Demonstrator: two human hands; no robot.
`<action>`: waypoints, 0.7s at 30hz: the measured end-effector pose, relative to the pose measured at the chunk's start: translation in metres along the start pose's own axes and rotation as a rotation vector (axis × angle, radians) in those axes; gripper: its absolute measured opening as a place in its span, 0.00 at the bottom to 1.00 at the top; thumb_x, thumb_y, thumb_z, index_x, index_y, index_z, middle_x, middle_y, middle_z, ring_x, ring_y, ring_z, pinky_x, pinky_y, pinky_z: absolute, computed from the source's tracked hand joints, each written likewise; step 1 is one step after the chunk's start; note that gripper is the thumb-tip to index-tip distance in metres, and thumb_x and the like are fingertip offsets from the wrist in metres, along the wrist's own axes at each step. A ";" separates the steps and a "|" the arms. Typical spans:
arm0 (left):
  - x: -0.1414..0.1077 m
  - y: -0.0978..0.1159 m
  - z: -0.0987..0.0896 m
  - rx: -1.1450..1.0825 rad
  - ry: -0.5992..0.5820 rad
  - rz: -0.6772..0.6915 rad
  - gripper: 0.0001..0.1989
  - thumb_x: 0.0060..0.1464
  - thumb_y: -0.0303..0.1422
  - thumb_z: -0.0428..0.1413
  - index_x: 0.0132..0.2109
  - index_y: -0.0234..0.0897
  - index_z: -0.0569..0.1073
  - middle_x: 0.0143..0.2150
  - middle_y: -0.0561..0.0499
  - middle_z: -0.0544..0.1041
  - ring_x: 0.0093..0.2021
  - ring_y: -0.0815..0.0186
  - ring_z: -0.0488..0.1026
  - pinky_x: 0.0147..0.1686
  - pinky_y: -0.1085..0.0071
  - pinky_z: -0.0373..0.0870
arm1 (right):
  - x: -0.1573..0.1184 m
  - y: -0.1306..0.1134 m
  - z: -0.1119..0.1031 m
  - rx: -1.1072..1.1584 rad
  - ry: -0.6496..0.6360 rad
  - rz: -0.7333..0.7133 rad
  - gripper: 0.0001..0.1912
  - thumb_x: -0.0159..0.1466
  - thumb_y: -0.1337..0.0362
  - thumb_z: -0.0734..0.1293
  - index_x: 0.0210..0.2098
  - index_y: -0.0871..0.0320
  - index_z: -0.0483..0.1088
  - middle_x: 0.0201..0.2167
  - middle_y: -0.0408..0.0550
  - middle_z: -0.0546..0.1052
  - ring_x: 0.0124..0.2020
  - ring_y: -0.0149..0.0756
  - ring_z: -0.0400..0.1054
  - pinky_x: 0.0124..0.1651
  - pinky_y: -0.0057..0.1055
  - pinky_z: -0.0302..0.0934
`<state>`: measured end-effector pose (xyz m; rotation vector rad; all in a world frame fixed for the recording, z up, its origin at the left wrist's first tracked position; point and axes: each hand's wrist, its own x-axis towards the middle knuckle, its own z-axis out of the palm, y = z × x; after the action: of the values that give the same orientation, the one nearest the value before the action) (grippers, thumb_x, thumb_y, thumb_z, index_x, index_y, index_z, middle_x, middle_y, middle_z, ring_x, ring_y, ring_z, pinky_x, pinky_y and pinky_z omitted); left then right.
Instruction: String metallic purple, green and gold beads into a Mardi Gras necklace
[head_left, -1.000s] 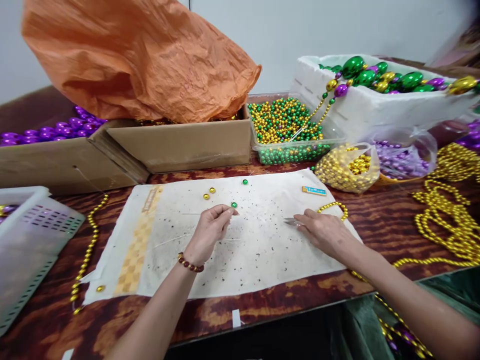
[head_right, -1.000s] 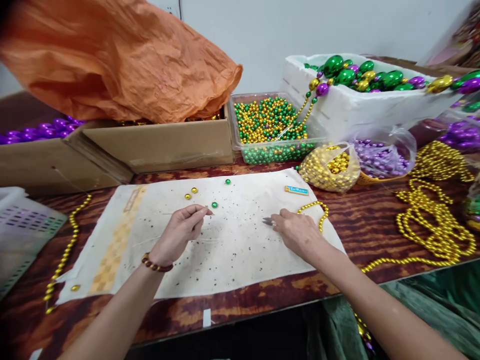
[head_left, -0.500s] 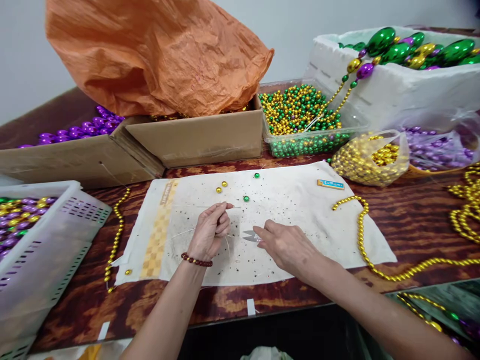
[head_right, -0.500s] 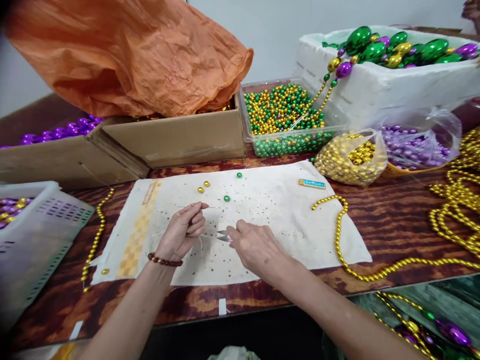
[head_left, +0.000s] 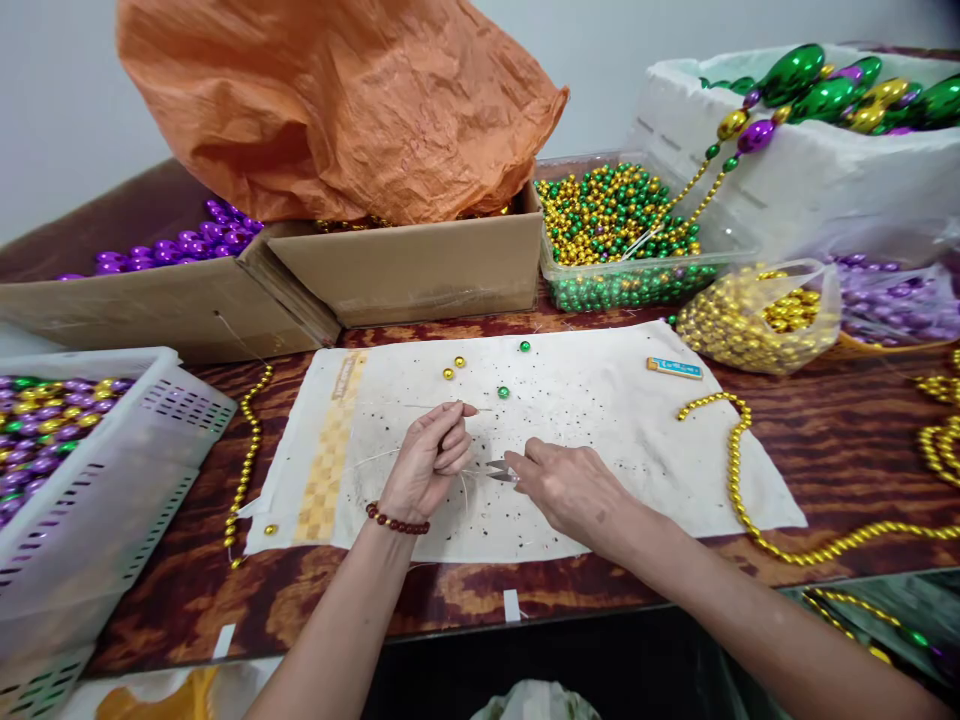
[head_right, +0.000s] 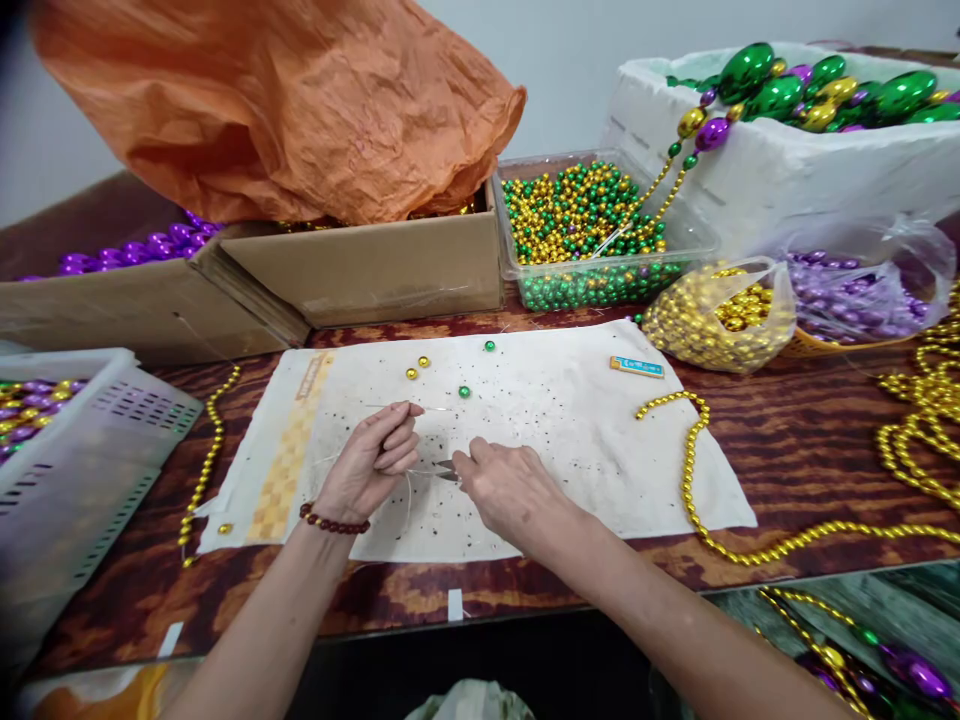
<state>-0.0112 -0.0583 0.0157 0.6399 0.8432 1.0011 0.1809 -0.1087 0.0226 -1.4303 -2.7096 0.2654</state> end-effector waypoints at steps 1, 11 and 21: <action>0.000 0.000 0.000 0.000 -0.005 -0.001 0.08 0.59 0.33 0.55 0.39 0.30 0.73 0.18 0.63 0.49 0.16 0.80 0.40 0.15 0.79 0.38 | 0.000 -0.001 0.000 0.005 0.002 -0.008 0.07 0.69 0.65 0.59 0.46 0.57 0.65 0.35 0.47 0.71 0.30 0.34 0.67 0.22 0.30 0.41; -0.004 -0.004 0.004 -0.003 -0.021 -0.016 0.09 0.57 0.35 0.57 0.39 0.31 0.73 0.17 0.63 0.50 0.15 0.81 0.42 0.15 0.80 0.40 | 0.009 -0.014 0.008 0.013 0.025 -0.035 0.09 0.69 0.66 0.59 0.47 0.58 0.67 0.34 0.49 0.72 0.29 0.35 0.69 0.22 0.29 0.48; -0.022 0.026 -0.019 -0.242 -0.003 0.020 0.07 0.62 0.29 0.51 0.39 0.29 0.73 0.20 0.62 0.49 0.15 0.81 0.42 0.13 0.81 0.42 | -0.021 0.072 -0.002 -0.033 0.127 0.353 0.16 0.70 0.62 0.57 0.54 0.57 0.68 0.38 0.50 0.74 0.28 0.37 0.71 0.25 0.30 0.55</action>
<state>-0.0456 -0.0657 0.0326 0.4433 0.7002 1.1006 0.2511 -0.0858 0.0118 -1.8619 -2.3623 0.1410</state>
